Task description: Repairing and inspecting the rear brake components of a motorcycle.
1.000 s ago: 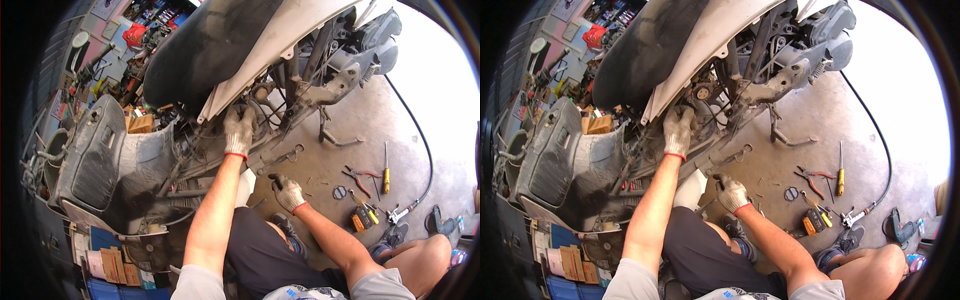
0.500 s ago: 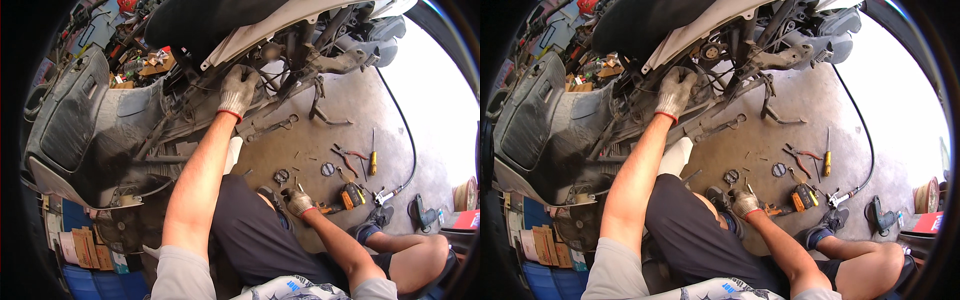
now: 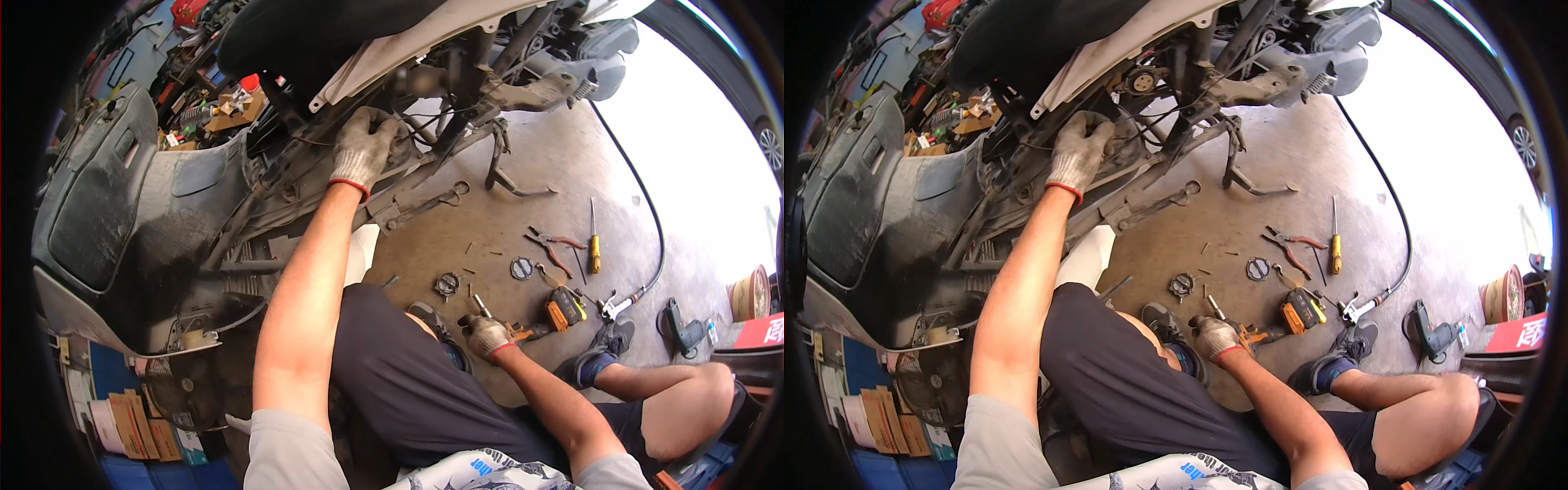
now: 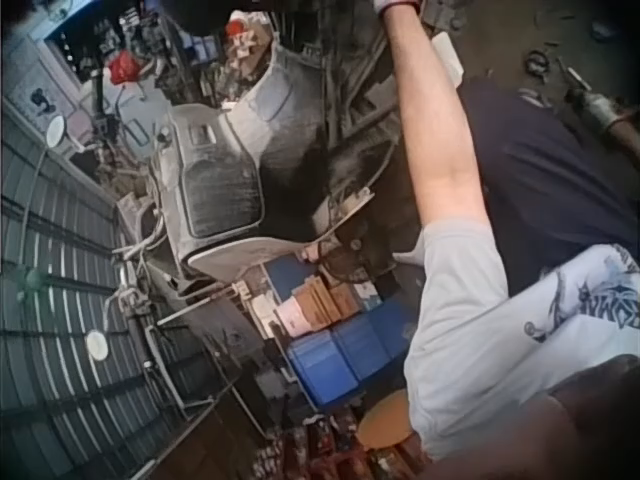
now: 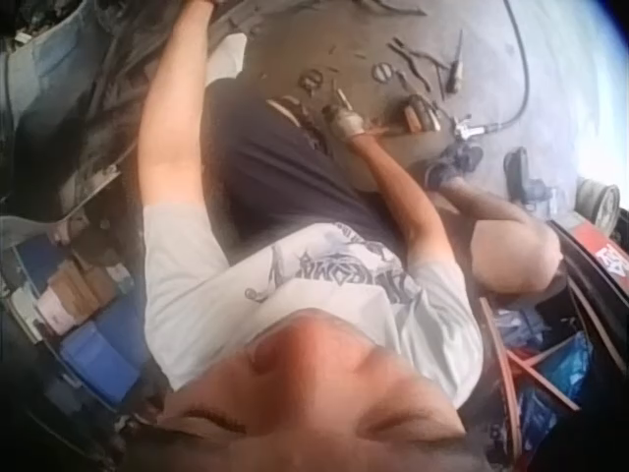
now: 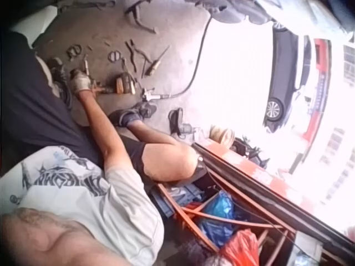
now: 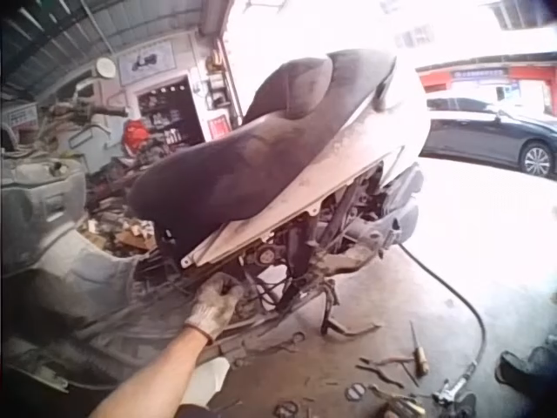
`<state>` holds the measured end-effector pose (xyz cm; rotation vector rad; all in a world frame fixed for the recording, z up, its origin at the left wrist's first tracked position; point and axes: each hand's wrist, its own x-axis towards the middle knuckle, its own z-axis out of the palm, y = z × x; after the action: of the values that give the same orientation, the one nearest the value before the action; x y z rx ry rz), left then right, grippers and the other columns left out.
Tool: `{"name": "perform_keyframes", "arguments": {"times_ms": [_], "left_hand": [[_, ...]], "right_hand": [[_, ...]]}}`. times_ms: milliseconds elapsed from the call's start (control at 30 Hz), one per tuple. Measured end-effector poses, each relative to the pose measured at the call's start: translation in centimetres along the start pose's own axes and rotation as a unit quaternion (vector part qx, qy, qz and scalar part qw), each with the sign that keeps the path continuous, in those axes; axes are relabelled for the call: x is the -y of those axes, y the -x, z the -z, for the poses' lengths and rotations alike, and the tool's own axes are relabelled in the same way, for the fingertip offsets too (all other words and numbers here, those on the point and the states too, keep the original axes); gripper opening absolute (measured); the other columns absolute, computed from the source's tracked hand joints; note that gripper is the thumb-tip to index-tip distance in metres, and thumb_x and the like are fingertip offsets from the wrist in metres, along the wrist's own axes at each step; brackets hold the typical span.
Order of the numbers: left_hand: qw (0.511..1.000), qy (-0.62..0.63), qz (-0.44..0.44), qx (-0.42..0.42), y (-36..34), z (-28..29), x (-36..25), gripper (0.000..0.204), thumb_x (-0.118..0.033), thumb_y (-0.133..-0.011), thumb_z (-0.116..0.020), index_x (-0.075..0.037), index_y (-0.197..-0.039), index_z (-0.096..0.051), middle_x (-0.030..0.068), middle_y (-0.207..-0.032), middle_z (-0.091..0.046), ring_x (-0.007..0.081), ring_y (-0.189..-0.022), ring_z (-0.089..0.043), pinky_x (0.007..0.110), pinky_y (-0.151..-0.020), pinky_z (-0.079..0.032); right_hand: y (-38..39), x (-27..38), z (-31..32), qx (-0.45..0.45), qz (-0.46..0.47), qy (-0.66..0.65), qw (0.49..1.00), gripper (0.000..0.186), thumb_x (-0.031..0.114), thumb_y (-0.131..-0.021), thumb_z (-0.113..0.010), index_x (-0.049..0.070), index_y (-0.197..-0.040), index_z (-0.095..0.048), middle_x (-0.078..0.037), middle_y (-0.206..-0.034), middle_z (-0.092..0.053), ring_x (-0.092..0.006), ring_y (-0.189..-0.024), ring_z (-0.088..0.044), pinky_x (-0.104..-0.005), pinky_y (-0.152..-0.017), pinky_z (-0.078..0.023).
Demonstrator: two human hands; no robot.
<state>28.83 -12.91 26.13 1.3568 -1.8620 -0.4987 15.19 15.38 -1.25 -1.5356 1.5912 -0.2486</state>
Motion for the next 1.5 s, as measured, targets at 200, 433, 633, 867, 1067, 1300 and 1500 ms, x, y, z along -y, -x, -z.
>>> {"name": "perform_keyframes", "arguments": {"times_ms": [200, 433, 633, 867, 1067, 1300, 1500], "left_hand": [[1.0, 0.005, 0.009, 0.005, -0.2, 0.3, 0.9, 0.019, -0.018, -0.092, -0.069, -0.002, -0.1, -0.065, 0.0043, -0.076, -0.066, 0.0116, -0.063, -0.059, 0.028, -0.059, -0.048], [1.0, 0.009, 0.021, 0.007, -0.1, 0.2, 0.9, 0.015, -0.016, -0.093, -0.069, -0.003, -0.099, -0.065, 0.003, -0.077, -0.067, 0.0099, -0.063, -0.059, 0.027, -0.059, -0.047], [1.0, 0.007, 0.017, 0.012, 0.0, -0.1, 0.9, 0.015, -0.017, -0.092, -0.069, -0.003, -0.098, -0.066, 0.0032, -0.076, -0.066, 0.0104, -0.063, -0.057, 0.027, -0.06, -0.047], [1.0, -0.018, 0.005, 0.011, 0.0, -0.4, 0.1, 0.019, -0.02, -0.089, -0.07, -0.003, -0.097, -0.067, 0.0039, -0.076, -0.066, 0.0114, -0.064, -0.059, 0.029, -0.062, -0.048], [1.0, -0.015, 0.021, 0.007, 0.2, 0.2, 0.2, 0.02, -0.02, -0.089, -0.07, -0.002, -0.097, -0.067, 0.0051, -0.078, -0.067, 0.0131, -0.066, -0.06, 0.03, -0.065, -0.049], [1.0, -0.006, 0.021, 0.016, 0.6, 0.4, -0.3, 0.022, -0.022, -0.089, -0.07, -0.002, -0.098, -0.067, 0.0068, -0.079, -0.068, 0.0142, -0.068, -0.062, 0.031, -0.066, -0.05], [0.999, -0.036, 0.002, 0.009, 0.5, 0.5, -0.1, 0.024, -0.023, -0.089, -0.069, -0.001, -0.099, -0.068, 0.0077, -0.083, -0.069, 0.0149, -0.069, -0.063, 0.032, -0.068, -0.051]], "right_hand": [[0.6, 0.6, 0.0, 0.02, 0.007, -0.013, 1.0, 0.035, 0.021, -0.095, -0.052, 0.014, -0.124, -0.069, -0.017, -0.121, -0.07, -0.0322, -0.116, -0.066, -0.0421, -0.1, -0.05], [0.7, 0.8, 0.4, 0.042, 0.001, 0.007, 0.999, 0.038, 0.02, -0.094, -0.052, 0.013, -0.128, -0.067, -0.017, -0.126, -0.068, -0.0323, -0.119, -0.065, -0.041, -0.102, -0.05], [0.9, 0.7, 0.4, 0.028, 0.011, 0.002, 1.0, 0.035, 0.021, -0.094, -0.054, 0.013, -0.126, -0.068, -0.016, -0.122, -0.07, -0.0318, -0.116, -0.066, -0.0416, -0.098, -0.052], [0.6, -0.3, -0.1, 0.006, 0.014, 0.008, 1.0, 0.033, 0.021, -0.094, -0.056, 0.013, -0.124, -0.068, -0.015, -0.117, -0.072, -0.031, -0.112, -0.068, -0.041, -0.094, -0.053], [0.8, 0.2, 0.0, 0.027, 0.011, 0.018, 0.999, 0.032, 0.018, -0.095, -0.056, 0.013, -0.124, -0.068, -0.015, -0.117, -0.072, -0.031, -0.113, -0.068, -0.0412, -0.095, -0.053], [0.8, 0.1, -0.1, 0.04, 0.01, 0.028, 0.999, 0.034, 0.02, -0.097, -0.054, 0.014, -0.127, -0.067, -0.016, -0.12, -0.071, -0.0319, -0.115, -0.067, -0.0415, -0.099, -0.052], [1.0, 0.5, 0.0, 0.045, 0.009, 0.031, 0.998, 0.034, 0.02, -0.096, -0.055, 0.014, -0.127, -0.067, -0.016, -0.121, -0.071, -0.0319, -0.115, -0.066, -0.0413, -0.099, -0.052]]}}
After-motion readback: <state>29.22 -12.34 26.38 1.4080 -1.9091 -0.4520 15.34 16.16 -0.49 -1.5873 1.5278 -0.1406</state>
